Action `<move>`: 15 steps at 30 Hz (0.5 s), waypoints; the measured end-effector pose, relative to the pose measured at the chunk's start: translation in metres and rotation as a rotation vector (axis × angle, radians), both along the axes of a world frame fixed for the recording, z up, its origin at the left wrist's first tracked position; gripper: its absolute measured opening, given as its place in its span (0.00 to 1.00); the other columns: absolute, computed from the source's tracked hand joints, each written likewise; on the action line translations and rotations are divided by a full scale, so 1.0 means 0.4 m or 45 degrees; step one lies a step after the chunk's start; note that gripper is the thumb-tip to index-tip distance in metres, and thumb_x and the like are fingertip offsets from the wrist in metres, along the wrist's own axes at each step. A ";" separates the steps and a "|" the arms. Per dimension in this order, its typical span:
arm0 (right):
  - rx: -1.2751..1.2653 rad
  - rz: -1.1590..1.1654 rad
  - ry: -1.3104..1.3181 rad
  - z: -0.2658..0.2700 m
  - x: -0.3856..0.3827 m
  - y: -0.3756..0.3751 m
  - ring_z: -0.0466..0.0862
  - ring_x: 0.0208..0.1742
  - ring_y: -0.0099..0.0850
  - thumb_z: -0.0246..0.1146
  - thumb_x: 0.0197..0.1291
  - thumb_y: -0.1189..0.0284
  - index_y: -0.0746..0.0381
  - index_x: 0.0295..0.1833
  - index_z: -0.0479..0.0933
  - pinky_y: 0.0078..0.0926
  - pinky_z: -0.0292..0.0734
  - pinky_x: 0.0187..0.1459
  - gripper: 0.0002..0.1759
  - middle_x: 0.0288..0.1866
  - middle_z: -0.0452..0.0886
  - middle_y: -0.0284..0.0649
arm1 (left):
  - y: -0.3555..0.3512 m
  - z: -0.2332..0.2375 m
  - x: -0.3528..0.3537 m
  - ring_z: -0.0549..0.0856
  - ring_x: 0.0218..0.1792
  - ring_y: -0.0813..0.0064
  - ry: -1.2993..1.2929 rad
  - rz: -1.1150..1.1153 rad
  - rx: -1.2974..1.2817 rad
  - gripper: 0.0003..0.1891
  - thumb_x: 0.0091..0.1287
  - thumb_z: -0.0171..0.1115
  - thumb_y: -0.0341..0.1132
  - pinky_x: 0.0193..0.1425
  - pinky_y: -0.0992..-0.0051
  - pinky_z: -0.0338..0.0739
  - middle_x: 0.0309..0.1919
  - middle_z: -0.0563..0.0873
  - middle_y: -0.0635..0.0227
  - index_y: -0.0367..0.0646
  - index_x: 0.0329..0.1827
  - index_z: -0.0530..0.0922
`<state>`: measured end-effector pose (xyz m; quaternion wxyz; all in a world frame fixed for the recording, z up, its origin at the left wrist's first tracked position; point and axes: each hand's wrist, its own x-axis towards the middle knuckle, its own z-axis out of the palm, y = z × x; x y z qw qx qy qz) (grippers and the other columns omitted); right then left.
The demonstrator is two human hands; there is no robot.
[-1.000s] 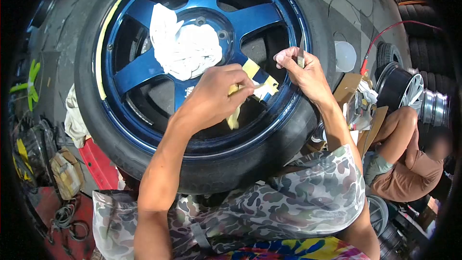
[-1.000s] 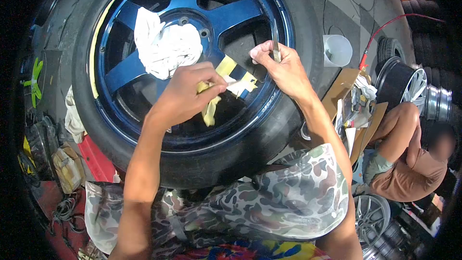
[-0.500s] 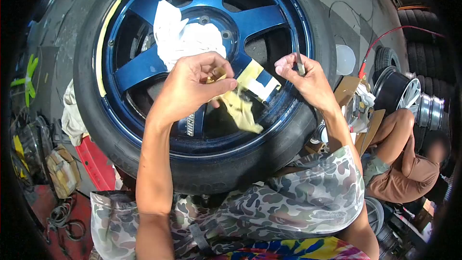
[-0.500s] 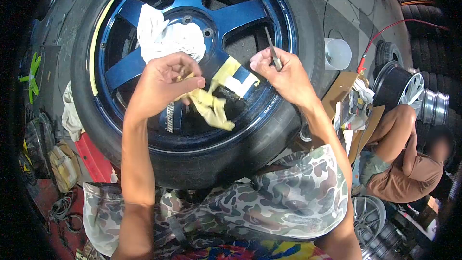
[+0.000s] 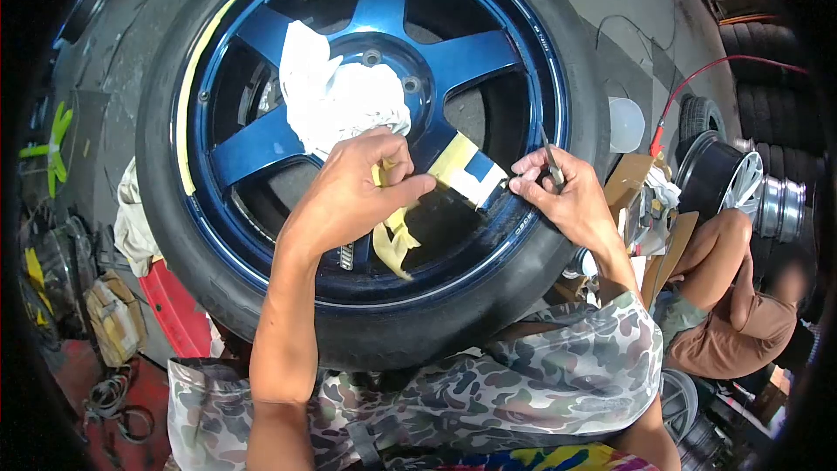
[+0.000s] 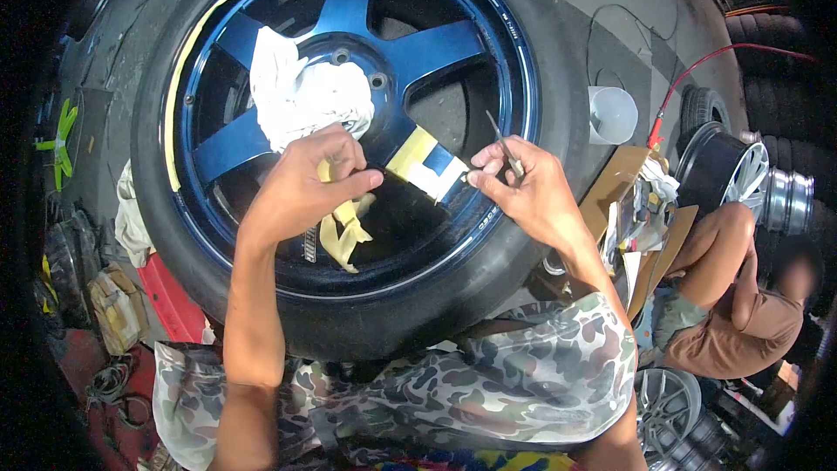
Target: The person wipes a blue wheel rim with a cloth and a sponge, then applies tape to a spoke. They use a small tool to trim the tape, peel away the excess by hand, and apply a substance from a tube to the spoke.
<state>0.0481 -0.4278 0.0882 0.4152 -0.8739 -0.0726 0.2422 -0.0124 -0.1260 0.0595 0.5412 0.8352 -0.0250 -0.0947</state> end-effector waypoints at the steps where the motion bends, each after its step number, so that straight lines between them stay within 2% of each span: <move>1: -0.033 0.090 -0.057 0.008 -0.005 0.004 0.74 0.35 0.18 0.79 0.64 0.71 0.64 0.48 0.87 0.22 0.70 0.36 0.12 0.38 0.83 0.28 | 0.000 0.000 -0.001 0.79 0.35 0.77 0.036 -0.018 -0.040 0.15 0.70 0.76 0.35 0.45 0.70 0.76 0.28 0.81 0.68 0.37 0.33 0.78; 2: -0.067 0.181 -0.116 0.017 -0.010 0.011 0.74 0.36 0.19 0.80 0.62 0.72 0.65 0.48 0.87 0.22 0.70 0.36 0.13 0.39 0.82 0.30 | 0.000 -0.002 -0.002 0.82 0.36 0.77 0.071 -0.035 -0.082 0.13 0.69 0.76 0.33 0.45 0.70 0.77 0.29 0.82 0.67 0.37 0.34 0.78; 3: -0.131 0.212 -0.104 0.031 -0.013 0.018 0.79 0.39 0.23 0.81 0.59 0.73 0.65 0.49 0.86 0.26 0.73 0.38 0.15 0.41 0.82 0.34 | -0.004 0.017 0.000 0.86 0.38 0.75 0.134 -0.035 -0.039 0.08 0.68 0.75 0.28 0.48 0.69 0.80 0.31 0.86 0.63 0.35 0.42 0.83; 4: -0.133 0.212 -0.101 0.025 -0.017 0.020 0.79 0.39 0.23 0.81 0.59 0.73 0.65 0.49 0.86 0.26 0.73 0.38 0.15 0.41 0.82 0.34 | -0.014 0.016 -0.001 0.86 0.38 0.75 0.138 -0.035 -0.041 0.08 0.68 0.75 0.28 0.48 0.69 0.80 0.31 0.86 0.63 0.35 0.42 0.83; 6: -0.140 0.282 -0.318 0.010 -0.026 0.021 0.83 0.40 0.29 0.81 0.57 0.74 0.65 0.49 0.86 0.32 0.77 0.42 0.15 0.41 0.83 0.37 | -0.029 0.014 -0.006 0.90 0.41 0.69 0.027 -0.039 -0.031 0.12 0.69 0.73 0.27 0.50 0.67 0.81 0.36 0.90 0.58 0.36 0.53 0.86; 7: -0.156 0.283 -0.345 0.008 -0.028 0.027 0.87 0.41 0.39 0.79 0.58 0.75 0.66 0.47 0.86 0.36 0.80 0.45 0.13 0.41 0.84 0.42 | -0.035 -0.013 -0.015 0.91 0.43 0.58 -0.135 -0.089 0.006 0.17 0.71 0.70 0.27 0.52 0.63 0.82 0.44 0.92 0.53 0.40 0.63 0.86; 8: -0.158 0.280 -0.345 -0.004 -0.030 0.026 0.87 0.41 0.39 0.79 0.58 0.75 0.66 0.47 0.86 0.36 0.80 0.45 0.13 0.41 0.84 0.42 | -0.049 -0.036 -0.024 0.91 0.43 0.58 -0.136 -0.092 0.004 0.17 0.71 0.70 0.27 0.52 0.63 0.82 0.44 0.92 0.53 0.40 0.63 0.86; 10: -0.072 0.272 -0.498 -0.036 -0.034 0.026 0.87 0.41 0.44 0.76 0.61 0.75 0.67 0.45 0.85 0.37 0.80 0.45 0.10 0.40 0.84 0.45 | -0.082 -0.054 -0.040 0.90 0.45 0.48 -0.376 -0.153 0.157 0.18 0.72 0.68 0.28 0.52 0.57 0.82 0.47 0.92 0.49 0.41 0.65 0.85; 11: -0.109 0.260 -0.524 -0.036 -0.036 0.031 0.88 0.42 0.47 0.73 0.63 0.74 0.67 0.44 0.85 0.38 0.81 0.46 0.08 0.40 0.84 0.47 | -0.104 -0.052 -0.049 0.89 0.47 0.42 -0.325 -0.141 0.162 0.19 0.74 0.65 0.29 0.54 0.51 0.82 0.46 0.91 0.48 0.42 0.67 0.85; 12: -0.110 0.258 -0.525 -0.038 -0.033 0.030 0.88 0.42 0.47 0.73 0.63 0.74 0.67 0.44 0.85 0.38 0.81 0.46 0.08 0.40 0.84 0.47 | -0.122 -0.042 -0.053 0.89 0.47 0.42 -0.327 -0.143 0.161 0.19 0.74 0.65 0.29 0.54 0.51 0.82 0.46 0.91 0.48 0.42 0.67 0.85; 14: -0.128 0.262 -0.527 -0.044 -0.029 0.026 0.88 0.41 0.45 0.71 0.63 0.73 0.67 0.43 0.85 0.37 0.81 0.44 0.08 0.40 0.84 0.47 | -0.147 -0.020 -0.059 0.89 0.48 0.42 -0.074 -0.261 0.366 0.19 0.75 0.64 0.31 0.54 0.49 0.82 0.46 0.90 0.47 0.42 0.67 0.85; 15: -0.128 0.264 -0.527 -0.040 -0.028 0.027 0.88 0.41 0.45 0.71 0.63 0.73 0.67 0.43 0.85 0.37 0.81 0.44 0.08 0.40 0.84 0.47 | -0.149 -0.010 -0.061 0.89 0.47 0.42 -0.057 -0.364 0.391 0.16 0.75 0.65 0.33 0.52 0.51 0.83 0.45 0.91 0.48 0.41 0.63 0.87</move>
